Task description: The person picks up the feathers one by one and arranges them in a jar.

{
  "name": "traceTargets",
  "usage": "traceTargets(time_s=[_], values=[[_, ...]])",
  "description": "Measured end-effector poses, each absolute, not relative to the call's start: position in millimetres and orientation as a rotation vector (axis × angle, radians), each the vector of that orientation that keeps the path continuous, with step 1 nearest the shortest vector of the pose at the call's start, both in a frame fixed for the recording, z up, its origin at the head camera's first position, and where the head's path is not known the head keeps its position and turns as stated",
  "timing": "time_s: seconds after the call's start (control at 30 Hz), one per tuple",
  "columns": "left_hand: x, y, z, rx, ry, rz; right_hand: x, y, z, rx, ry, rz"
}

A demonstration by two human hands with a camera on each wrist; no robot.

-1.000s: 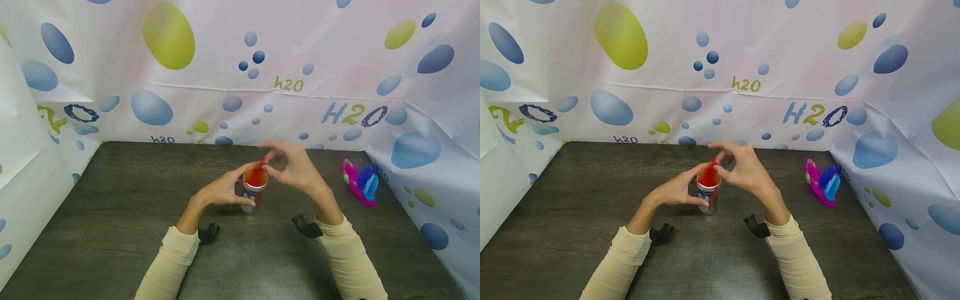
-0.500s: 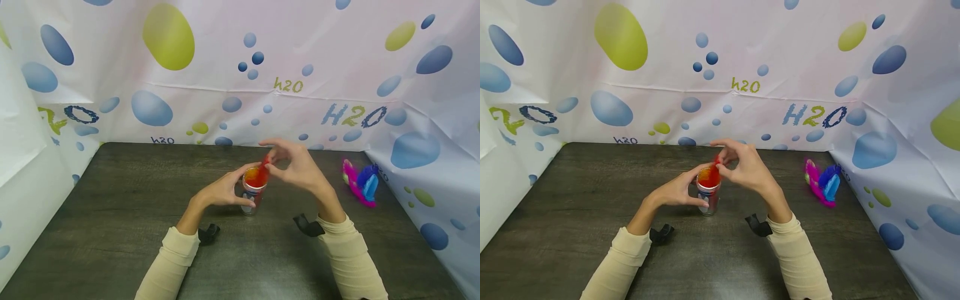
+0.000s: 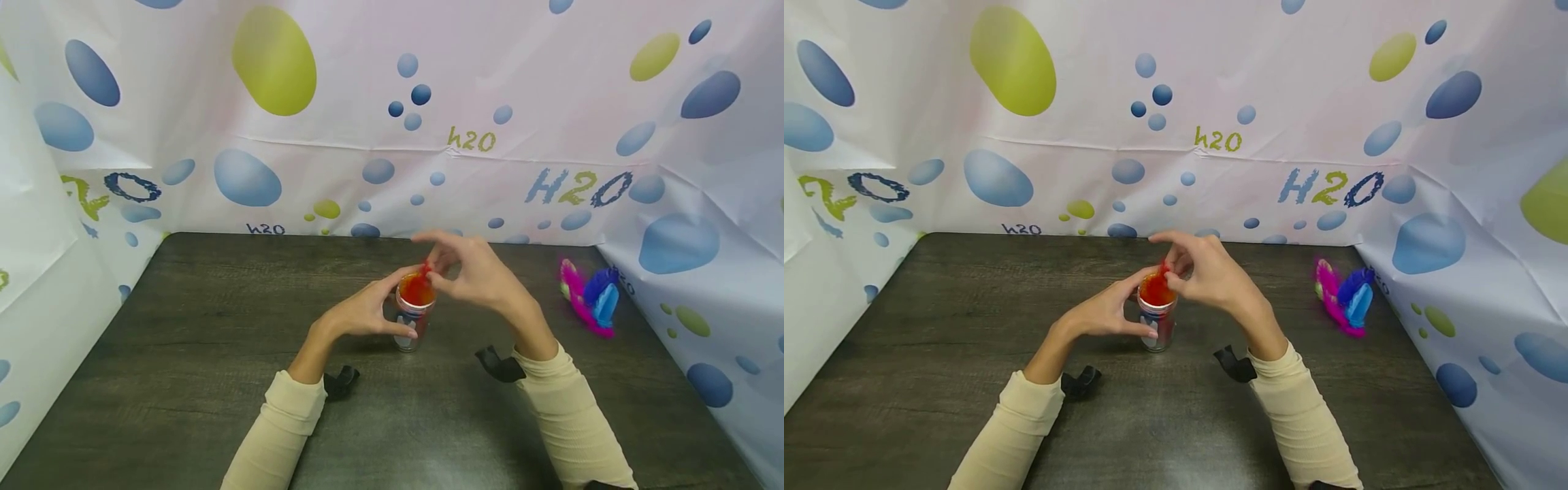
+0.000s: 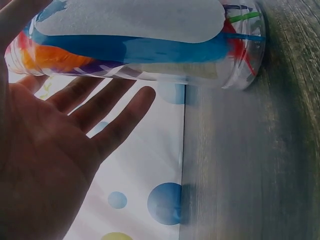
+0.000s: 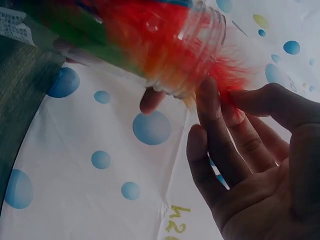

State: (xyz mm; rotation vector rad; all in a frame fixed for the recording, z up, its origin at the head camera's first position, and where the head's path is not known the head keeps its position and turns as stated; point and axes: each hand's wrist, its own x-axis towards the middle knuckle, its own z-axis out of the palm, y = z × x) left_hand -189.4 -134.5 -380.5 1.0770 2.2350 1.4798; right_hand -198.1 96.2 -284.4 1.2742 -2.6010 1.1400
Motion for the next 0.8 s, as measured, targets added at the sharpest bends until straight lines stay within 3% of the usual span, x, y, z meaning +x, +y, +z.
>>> traceTargets(time_s=[0.8], values=[[-188, -133, -380, 1.039, 2.291, 1.422, -193, 151, -301, 0.889, -2.383, 1.355]])
